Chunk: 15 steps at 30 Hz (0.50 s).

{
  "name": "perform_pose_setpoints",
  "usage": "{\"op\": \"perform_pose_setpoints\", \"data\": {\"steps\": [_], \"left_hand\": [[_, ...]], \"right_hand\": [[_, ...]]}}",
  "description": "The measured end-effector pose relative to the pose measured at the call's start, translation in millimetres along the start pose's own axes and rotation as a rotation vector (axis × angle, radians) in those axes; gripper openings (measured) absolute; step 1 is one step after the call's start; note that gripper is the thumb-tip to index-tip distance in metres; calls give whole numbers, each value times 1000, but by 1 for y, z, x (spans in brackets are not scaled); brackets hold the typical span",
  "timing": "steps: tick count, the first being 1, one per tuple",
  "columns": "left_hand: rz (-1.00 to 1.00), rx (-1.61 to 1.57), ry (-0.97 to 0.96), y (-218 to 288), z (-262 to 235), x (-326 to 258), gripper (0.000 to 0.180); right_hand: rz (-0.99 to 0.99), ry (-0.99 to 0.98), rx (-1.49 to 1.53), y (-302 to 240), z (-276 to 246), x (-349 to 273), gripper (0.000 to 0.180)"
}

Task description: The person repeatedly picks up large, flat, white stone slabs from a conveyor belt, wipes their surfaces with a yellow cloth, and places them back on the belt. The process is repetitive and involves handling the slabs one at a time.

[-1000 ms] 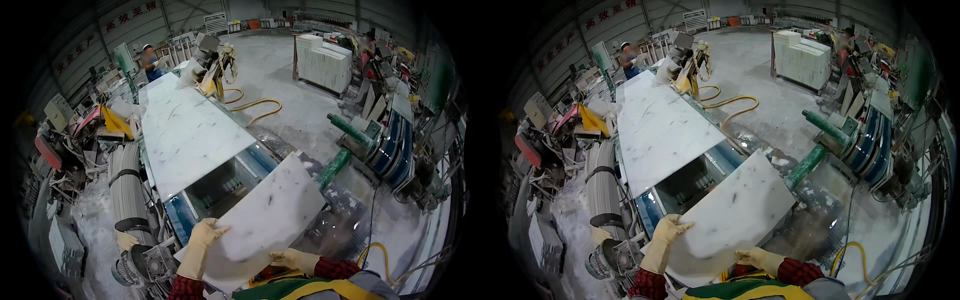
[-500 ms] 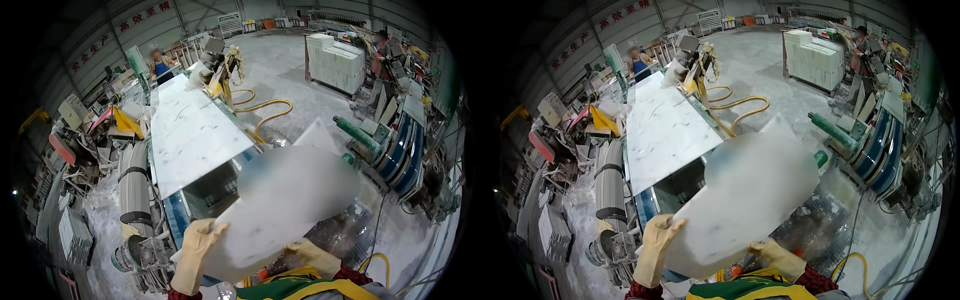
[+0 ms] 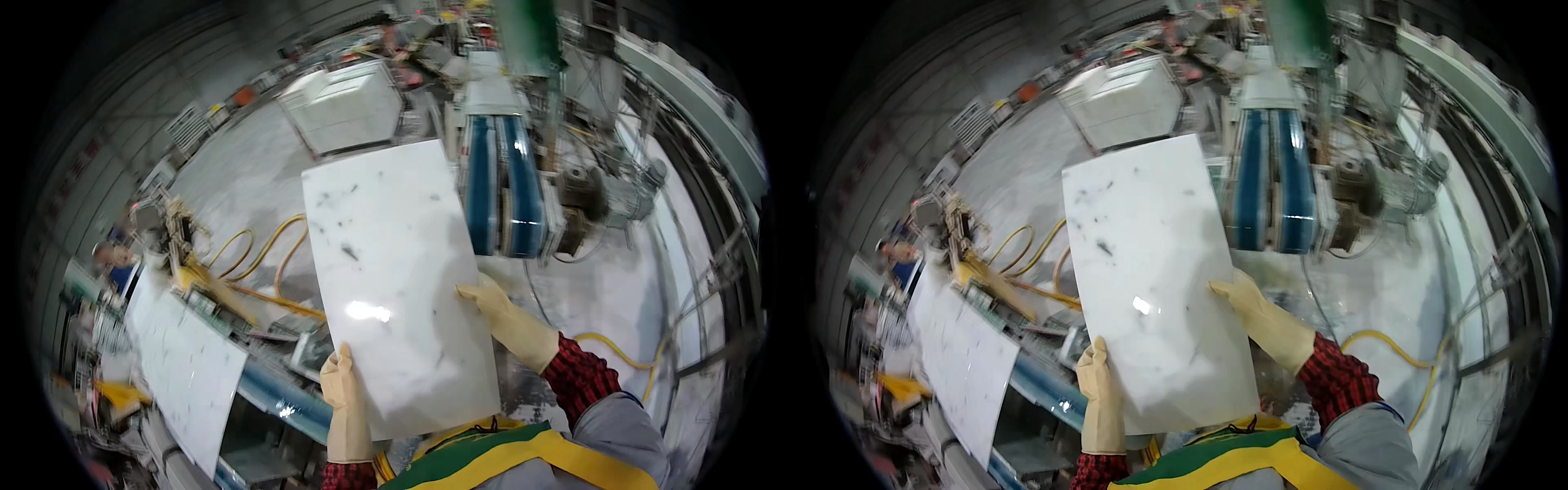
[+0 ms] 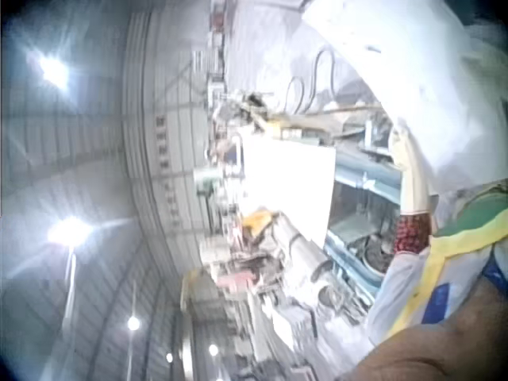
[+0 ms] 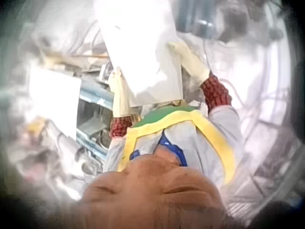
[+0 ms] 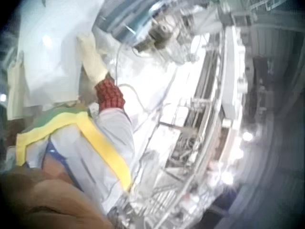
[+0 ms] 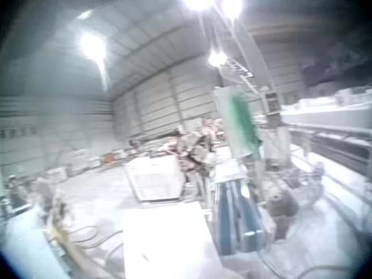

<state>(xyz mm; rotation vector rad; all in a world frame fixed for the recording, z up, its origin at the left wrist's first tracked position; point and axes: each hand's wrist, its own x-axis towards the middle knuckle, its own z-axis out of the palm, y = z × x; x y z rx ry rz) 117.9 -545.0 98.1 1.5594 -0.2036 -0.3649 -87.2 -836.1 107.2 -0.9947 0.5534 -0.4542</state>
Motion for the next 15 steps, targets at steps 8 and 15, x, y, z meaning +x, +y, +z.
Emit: {"op": "perform_pose_setpoints", "data": {"steps": [8, 15], "left_hand": [[-158, 279, -232, -86, 123, 42, 45], [-165, 488, -485, -96, 240, 113, 51]], "right_hand": [[131, 434, 112, 4, -110, -5, 42], [115, 502, 244, -1, -194, 46, 44]]}}
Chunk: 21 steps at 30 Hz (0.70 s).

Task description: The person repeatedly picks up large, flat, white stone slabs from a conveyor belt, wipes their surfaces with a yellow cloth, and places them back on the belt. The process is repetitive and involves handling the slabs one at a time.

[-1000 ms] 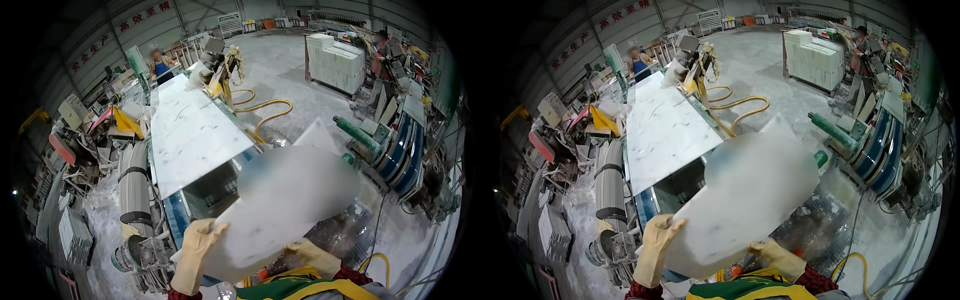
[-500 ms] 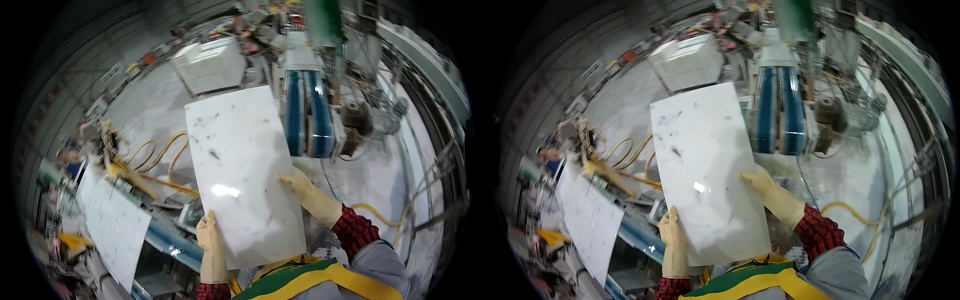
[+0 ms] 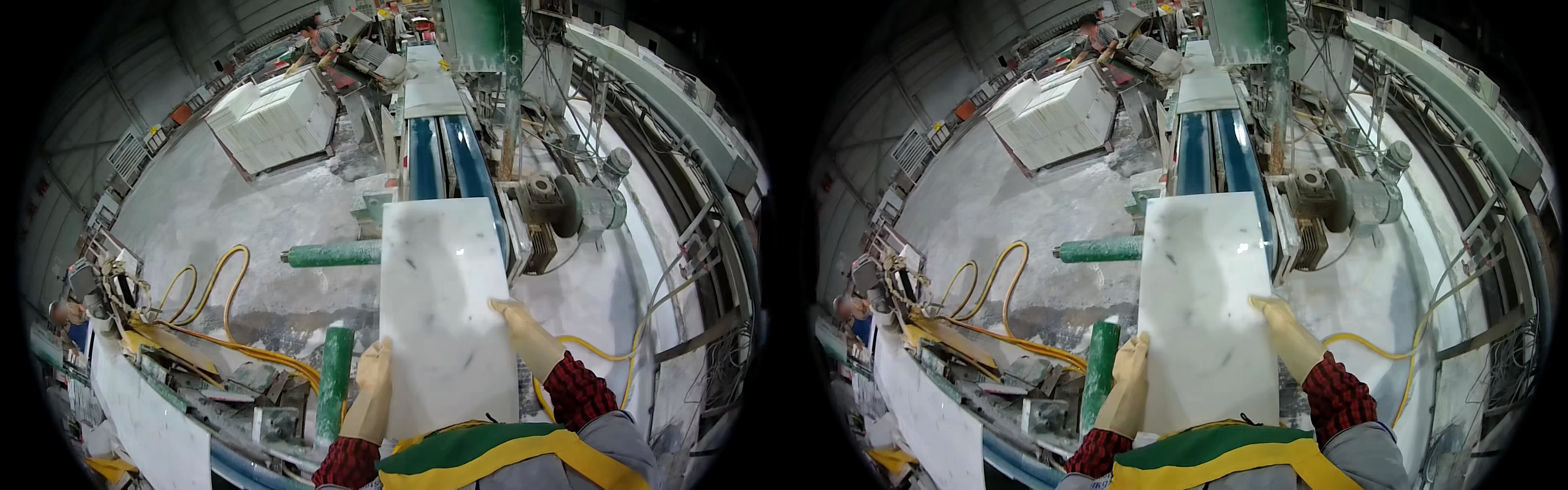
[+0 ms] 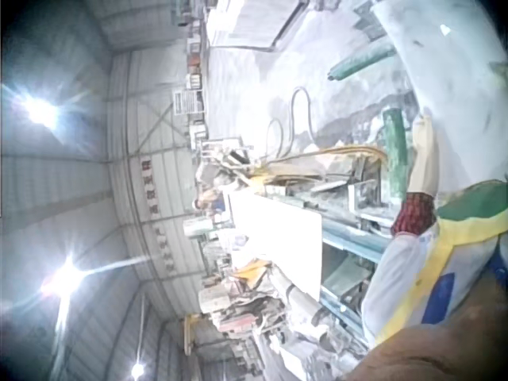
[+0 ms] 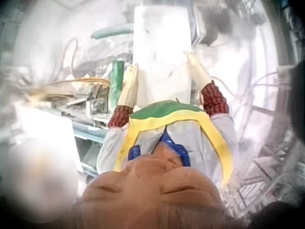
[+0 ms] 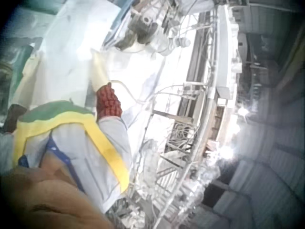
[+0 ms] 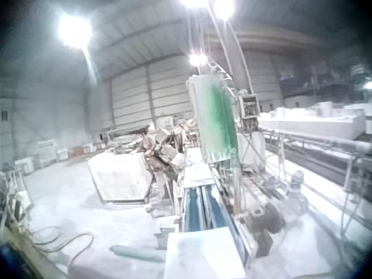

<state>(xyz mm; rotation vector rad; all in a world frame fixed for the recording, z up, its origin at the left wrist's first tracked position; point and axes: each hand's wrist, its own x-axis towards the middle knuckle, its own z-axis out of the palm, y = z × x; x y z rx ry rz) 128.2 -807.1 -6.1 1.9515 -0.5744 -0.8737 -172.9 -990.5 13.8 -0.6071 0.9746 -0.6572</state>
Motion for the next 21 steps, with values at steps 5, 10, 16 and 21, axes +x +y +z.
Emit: {"op": "perform_pose_setpoints", "data": {"steps": [5, 10, 16, 21], "left_hand": [[50, 157, -79, 69, 33, 81, 50], [-56, 122, -118, 115, 52, 148, 55], [123, 505, -261, 106, 72, 233, 55], [90, 17, -532, 85, 60, 231, 47]], "right_hand": [[-6, 159, -32, -52, 0, 71, 46], [-193, 29, -295, -109, 29, 92, 50], [-532, -70, -741, -136, 35, 121, 53], [130, -27, -217, -124, -13, 174, 55]]}}
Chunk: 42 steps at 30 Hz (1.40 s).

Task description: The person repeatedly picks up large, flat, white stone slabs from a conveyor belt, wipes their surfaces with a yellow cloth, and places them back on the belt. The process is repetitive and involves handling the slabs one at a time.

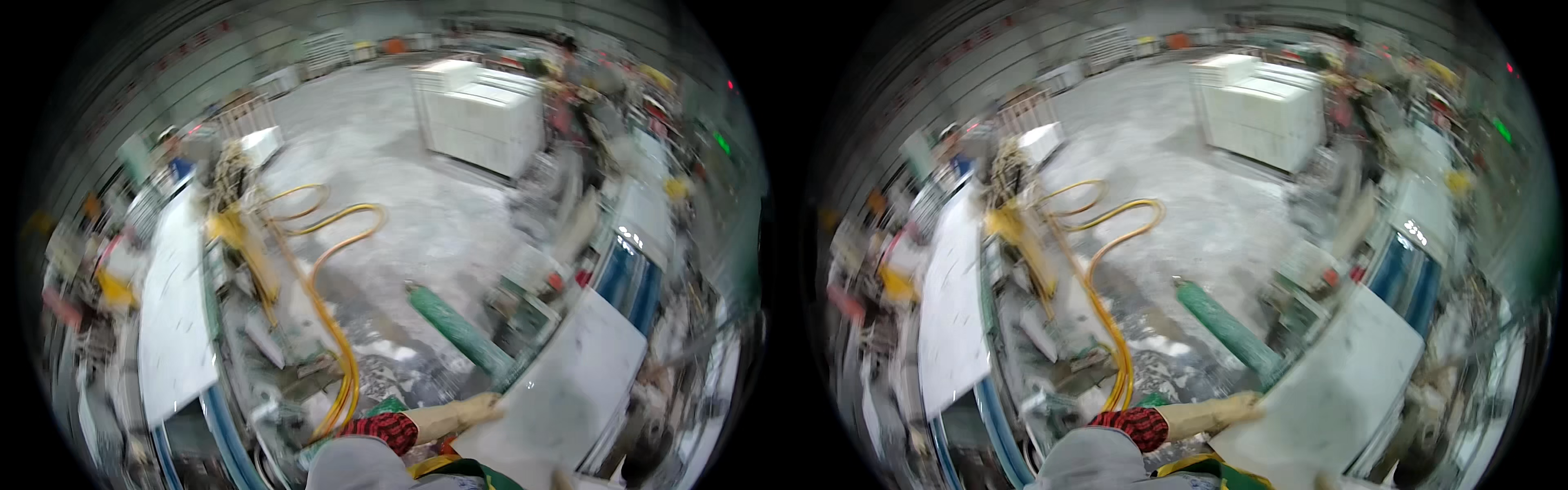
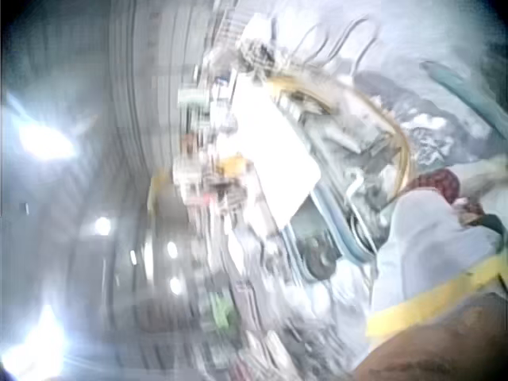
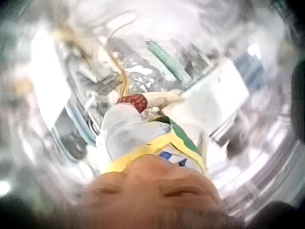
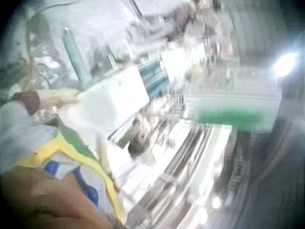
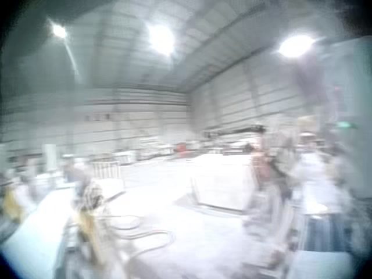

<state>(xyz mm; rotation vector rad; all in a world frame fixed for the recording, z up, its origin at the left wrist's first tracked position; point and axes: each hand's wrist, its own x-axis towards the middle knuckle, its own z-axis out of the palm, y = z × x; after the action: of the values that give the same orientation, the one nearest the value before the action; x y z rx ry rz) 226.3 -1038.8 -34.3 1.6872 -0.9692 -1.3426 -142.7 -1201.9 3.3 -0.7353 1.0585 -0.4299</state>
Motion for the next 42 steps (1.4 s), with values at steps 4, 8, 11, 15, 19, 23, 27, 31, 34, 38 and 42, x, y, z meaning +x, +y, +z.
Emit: {"op": "perform_pose_setpoints", "data": {"steps": [4, 8, 11, 15, 19, 23, 27, 31, 34, 38, 42], "left_hand": [[-436, -284, -273, -18, 5, -23, 48], [-257, -393, -81, -15, 26, 28, 42], [-287, -731, 96, -3, 48, 57, 37], [-456, -834, 65, 9, 46, 13, 57], [-612, -591, -128, 18, 33, -11, 62], [-503, -641, -120, 29, 39, 34, 56], [-505, -728, -85, 32, 48, 64, 41], [-491, -652, 30, 41, 48, 90, 35], [-447, -675, 56, 51, 42, 133, 34], [-454, -770, -15, 51, 36, 180, 34], [-377, -838, 8, 57, 37, 196, 34]], "right_hand": [[-54, 108, -53, 36, -64, 29, 45], [-369, 115, -658, 67, -110, 50, 35], [-454, 152, -771, 64, -118, 48, 32], [56, 79, 442, 50, -86, 4, 35], [213, 183, 76, 53, -29, -18, 64], [216, 339, 69, 50, 4, 17, 67], [246, 376, 129, 44, 2, 30, 65], [33, 302, 207, 31, 1, 51, 63], [-9, 322, 179, 6, -3, 87, 58], [-39, 279, 198, -22, -12, 112, 50], [-70, 245, 238, -38, -12, 120, 49]]}}
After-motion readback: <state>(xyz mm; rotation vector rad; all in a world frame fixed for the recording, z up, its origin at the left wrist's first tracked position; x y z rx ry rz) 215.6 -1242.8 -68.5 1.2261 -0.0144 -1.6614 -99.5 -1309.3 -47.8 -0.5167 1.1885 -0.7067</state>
